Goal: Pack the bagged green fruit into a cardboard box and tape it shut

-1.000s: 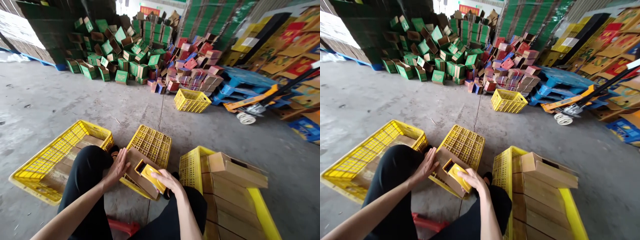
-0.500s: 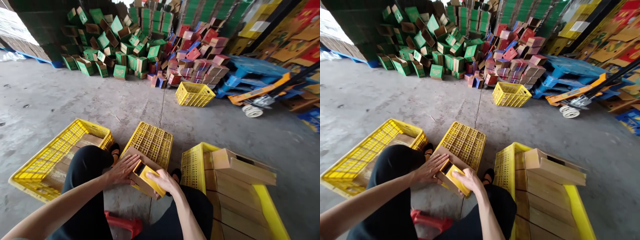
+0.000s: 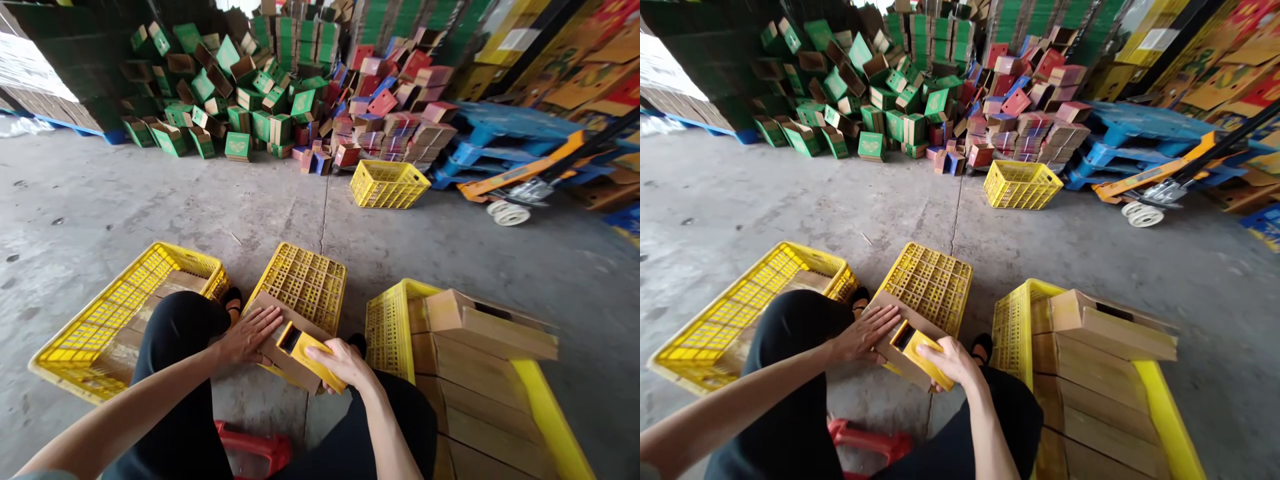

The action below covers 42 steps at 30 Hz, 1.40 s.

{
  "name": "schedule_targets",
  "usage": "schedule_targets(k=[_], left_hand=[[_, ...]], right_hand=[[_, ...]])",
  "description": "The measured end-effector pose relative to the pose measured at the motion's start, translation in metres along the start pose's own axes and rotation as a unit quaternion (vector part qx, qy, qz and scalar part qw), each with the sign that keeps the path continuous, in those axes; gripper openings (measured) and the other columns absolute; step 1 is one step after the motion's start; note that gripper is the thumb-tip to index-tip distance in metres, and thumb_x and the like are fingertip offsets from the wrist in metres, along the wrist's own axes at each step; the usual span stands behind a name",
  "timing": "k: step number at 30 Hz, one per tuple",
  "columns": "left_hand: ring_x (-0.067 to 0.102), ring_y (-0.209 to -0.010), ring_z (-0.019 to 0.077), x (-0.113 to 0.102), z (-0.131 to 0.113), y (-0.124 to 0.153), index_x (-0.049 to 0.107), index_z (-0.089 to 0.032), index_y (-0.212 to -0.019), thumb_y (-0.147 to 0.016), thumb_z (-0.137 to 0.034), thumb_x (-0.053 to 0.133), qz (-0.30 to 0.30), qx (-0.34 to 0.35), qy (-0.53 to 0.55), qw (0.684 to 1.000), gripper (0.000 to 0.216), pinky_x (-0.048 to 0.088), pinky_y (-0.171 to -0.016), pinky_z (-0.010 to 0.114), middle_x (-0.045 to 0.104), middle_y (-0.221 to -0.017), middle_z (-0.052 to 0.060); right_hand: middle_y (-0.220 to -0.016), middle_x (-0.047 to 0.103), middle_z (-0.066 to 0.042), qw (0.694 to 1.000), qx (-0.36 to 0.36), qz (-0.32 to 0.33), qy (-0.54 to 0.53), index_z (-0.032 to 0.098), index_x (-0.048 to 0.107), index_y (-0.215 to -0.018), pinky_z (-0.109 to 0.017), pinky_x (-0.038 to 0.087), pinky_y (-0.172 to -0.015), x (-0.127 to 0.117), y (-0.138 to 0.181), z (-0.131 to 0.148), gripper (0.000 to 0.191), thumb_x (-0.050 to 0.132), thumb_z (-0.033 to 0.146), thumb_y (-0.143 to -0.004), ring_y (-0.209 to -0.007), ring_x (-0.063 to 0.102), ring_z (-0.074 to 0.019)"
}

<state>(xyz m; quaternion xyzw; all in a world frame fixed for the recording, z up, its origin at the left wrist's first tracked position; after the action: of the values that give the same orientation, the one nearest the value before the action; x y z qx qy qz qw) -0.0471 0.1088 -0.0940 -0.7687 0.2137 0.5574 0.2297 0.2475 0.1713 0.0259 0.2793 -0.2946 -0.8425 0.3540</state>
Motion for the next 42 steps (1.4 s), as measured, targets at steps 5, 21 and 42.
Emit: schedule_targets(k=[5, 21, 42], left_hand=[[0.020, -0.162, 0.0344, 0.015, -0.018, 0.000, -0.010, -0.019, -0.170, -0.104, -0.063, 0.045, -0.022, 0.020, 0.014, 0.999, 0.096, 0.023, -0.130, 0.053, 0.023, -0.175, 0.017], [0.020, -0.162, 0.0347, 0.017, -0.024, 0.000, -0.006, -0.013, -0.170, -0.104, -0.054, 0.049, -0.012, 0.033, 0.023, 0.999, 0.095, 0.028, -0.129, 0.054, 0.020, -0.175, 0.019], [0.023, -0.161, 0.0338, 0.014, -0.007, -0.018, -0.011, -0.021, -0.169, -0.098, -0.072, 0.051, 0.019, 0.068, 0.039, 0.997, 0.107, 0.022, -0.130, 0.050, 0.019, -0.176, 0.016]], right_hand=[[-0.055, 0.068, -0.002, 1.000, 0.015, -0.009, 0.008, 0.020, 0.063, -0.086, -0.024, 0.055, -0.046, 0.003, -0.005, -0.001, 0.037, 0.065, 0.056, -0.094, -0.048, 0.067, -0.0176], [-0.057, 0.070, -0.005, 1.000, -0.002, 0.011, -0.004, 0.021, 0.060, -0.081, -0.027, 0.055, -0.042, -0.005, 0.003, -0.013, 0.036, 0.069, 0.054, -0.092, -0.042, 0.064, -0.0172], [-0.054, 0.069, -0.001, 0.999, -0.016, -0.024, -0.033, 0.019, 0.063, -0.089, -0.020, 0.051, -0.044, 0.000, -0.001, -0.033, 0.049, 0.065, 0.067, -0.092, -0.043, 0.066, -0.0157]])
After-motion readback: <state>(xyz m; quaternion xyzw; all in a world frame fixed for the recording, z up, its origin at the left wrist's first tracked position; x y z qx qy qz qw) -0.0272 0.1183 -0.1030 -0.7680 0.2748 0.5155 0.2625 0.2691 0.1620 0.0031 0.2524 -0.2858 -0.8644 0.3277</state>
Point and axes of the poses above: each hand's wrist, its own y-axis away from the middle knuckle, its own x-axis out of the palm, z = x × y, the point moved 1 cm from there along -y, towards the middle knuckle
